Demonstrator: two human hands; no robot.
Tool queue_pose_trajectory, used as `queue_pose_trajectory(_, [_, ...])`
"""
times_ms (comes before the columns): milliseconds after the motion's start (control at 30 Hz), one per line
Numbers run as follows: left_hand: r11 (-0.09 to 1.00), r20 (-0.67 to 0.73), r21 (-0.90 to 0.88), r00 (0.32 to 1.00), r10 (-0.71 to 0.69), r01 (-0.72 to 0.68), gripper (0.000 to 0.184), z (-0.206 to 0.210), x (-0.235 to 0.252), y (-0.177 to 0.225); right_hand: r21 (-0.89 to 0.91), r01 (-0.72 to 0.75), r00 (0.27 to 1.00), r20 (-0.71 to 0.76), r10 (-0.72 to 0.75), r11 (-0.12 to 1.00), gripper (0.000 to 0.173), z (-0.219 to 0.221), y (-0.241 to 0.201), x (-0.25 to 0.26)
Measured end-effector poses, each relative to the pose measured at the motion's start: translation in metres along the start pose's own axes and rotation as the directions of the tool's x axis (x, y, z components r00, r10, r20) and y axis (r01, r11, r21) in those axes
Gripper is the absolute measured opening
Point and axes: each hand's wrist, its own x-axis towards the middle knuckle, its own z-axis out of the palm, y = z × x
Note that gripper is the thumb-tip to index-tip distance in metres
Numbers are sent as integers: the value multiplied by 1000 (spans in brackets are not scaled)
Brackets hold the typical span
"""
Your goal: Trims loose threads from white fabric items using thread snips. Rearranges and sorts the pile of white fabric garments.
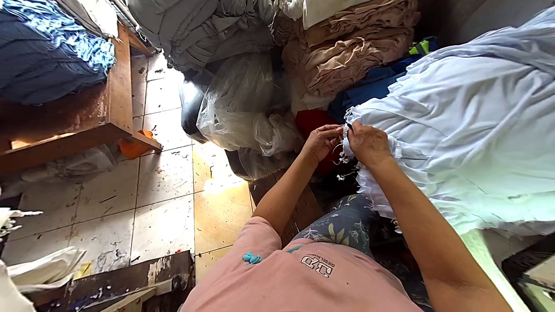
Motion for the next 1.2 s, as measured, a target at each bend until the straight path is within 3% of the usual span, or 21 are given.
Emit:
queue_pose_trajectory(133, [1000, -47, 8, 999, 24, -24, 18, -7, 3, 5, 66, -48, 999, -4, 49, 997, 36, -10, 12, -9])
queue_pose_trajectory(267, [997, -60, 64, 997, 55, -51, 15, -15, 23, 11, 254, -40, 995, -82, 63, 966, 49, -24, 31, -8])
queue_pose_trajectory(367, [993, 2, 101, 999, 54, -54, 16, -10, 23, 21, 145, -53, 999, -3, 54, 988, 58, -26, 34, -4])
queue_pose_trajectory(600, [993, 40, 99, 997, 66, -69, 21, -8, 8, 21, 2, 96, 989, -117, -95, 995, 32, -4, 16, 8])
queue_pose_trajectory(733, [989, 48, 132, 997, 65, -70, 20, -11, 6, 18, 2, 144, 984, -103, -143, 990, 30, 5, 13, 14])
queue_pose_trajectory(800, [970, 7, 222, 995, 100, -99, 15, -13, 11, 18, 60, 148, 983, -121, -140, 987, 34, 0, 23, 13])
queue_pose_trajectory(867, [875, -35, 439, 969, 244, -204, 9, -15, 28, 14, 193, 67, 993, -113, -46, 979, 40, -12, 40, 13])
queue_pose_trajectory(967, [651, 176, 663, 922, 344, -369, 49, -23, 67, 10, 435, -77, 984, -112, 139, 897, 51, -14, 64, 7])
queue_pose_trajectory(1067, [557, 437, 692, 881, 184, -459, 73, -8, 93, 15, 423, -116, 970, -147, 194, 899, 46, -7, 60, -1])
queue_pose_trajectory(1200, [475, 587, 726, 808, -52, -497, 77, 15, 112, 19, 354, -146, 971, -129, 203, 924, 39, -3, 56, -1])
